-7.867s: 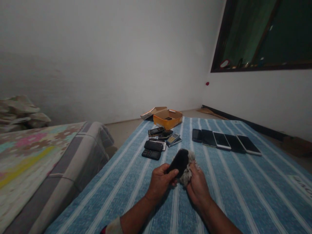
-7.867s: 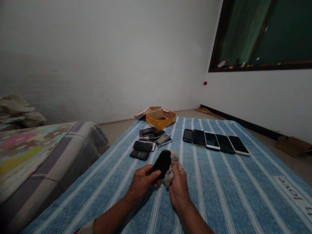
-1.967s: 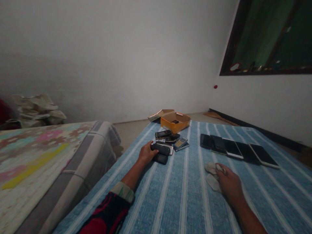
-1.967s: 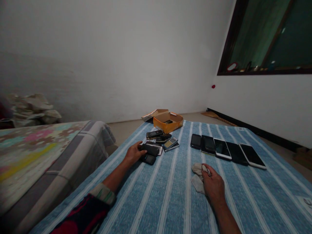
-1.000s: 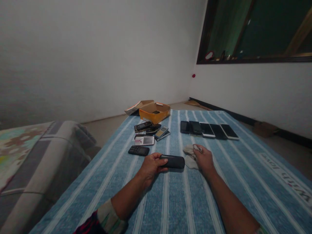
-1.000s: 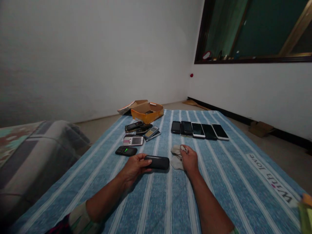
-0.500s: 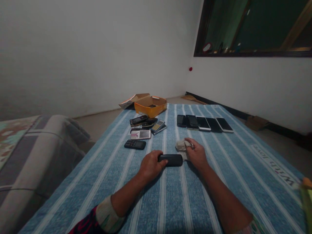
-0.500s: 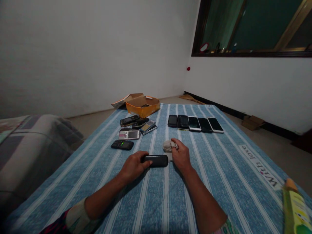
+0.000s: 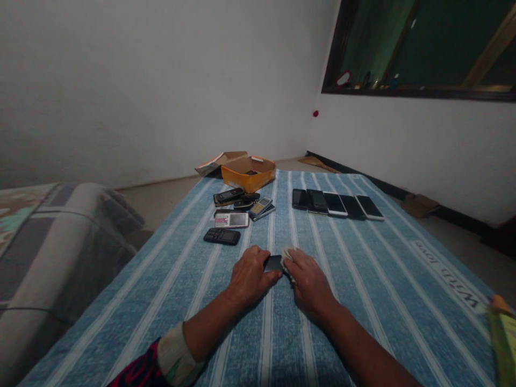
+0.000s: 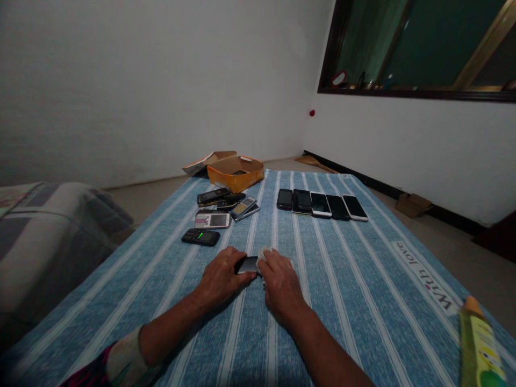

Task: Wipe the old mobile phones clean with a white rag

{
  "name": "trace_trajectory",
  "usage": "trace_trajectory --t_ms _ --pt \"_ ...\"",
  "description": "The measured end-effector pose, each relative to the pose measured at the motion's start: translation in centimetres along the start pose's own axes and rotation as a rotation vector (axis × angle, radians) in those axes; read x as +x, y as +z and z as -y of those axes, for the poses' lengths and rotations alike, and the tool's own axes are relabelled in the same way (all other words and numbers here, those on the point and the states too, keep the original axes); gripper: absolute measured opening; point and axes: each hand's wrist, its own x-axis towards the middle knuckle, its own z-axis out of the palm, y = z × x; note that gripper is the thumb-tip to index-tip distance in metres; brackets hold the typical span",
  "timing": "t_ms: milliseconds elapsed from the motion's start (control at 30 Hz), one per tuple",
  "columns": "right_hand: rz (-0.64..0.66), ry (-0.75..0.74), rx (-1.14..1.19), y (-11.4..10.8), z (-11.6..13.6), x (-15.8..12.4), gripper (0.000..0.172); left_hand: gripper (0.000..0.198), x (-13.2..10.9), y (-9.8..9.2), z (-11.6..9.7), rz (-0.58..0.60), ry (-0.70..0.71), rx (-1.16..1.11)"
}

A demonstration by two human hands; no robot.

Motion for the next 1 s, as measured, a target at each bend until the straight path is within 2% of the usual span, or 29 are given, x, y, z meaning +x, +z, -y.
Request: trace_trajectory --t_ms 100,167,367,567,700,867,1000 --pt "0.101 -0.021 0.018 0.0 0.3 0.1 0.046 0.027 0.0 0.2 0.0 0.002 0.003 0.011" --pt "0.115 -0.01 0.044 -0.3 0.3 0.3 0.041 0.026 0.0 0.3 0.1 -0.002 0.008 0.011" --pt "0.027 -0.008 0.039 0.1 0.0 0.4 0.047 0.026 0.1 0.3 0.2 0.007 0.015 0.005" --pt "-0.071 -0.118 -0.104 1.1 -0.2 0.3 0.034 0.023 0.2 0.6 0.5 -0.017 0.046 0.0" --pt "-0.061 -0.022 -0.191 1.4 -0.3 0.6 0.032 0.024 0.3 0.4 0.3 0.007 0.027 0.007" --pt "0.031 0.139 -0.12 0.7 -1.3 1.0 0.042 0.023 0.2 0.1 0.0 0.015 0.023 -0.007" --pt "-0.073 0.238 0.089 -0.2 -2.9 1.0 0.046 0.022 0.0 0.2 0.0 -0.006 0.026 -0.029"
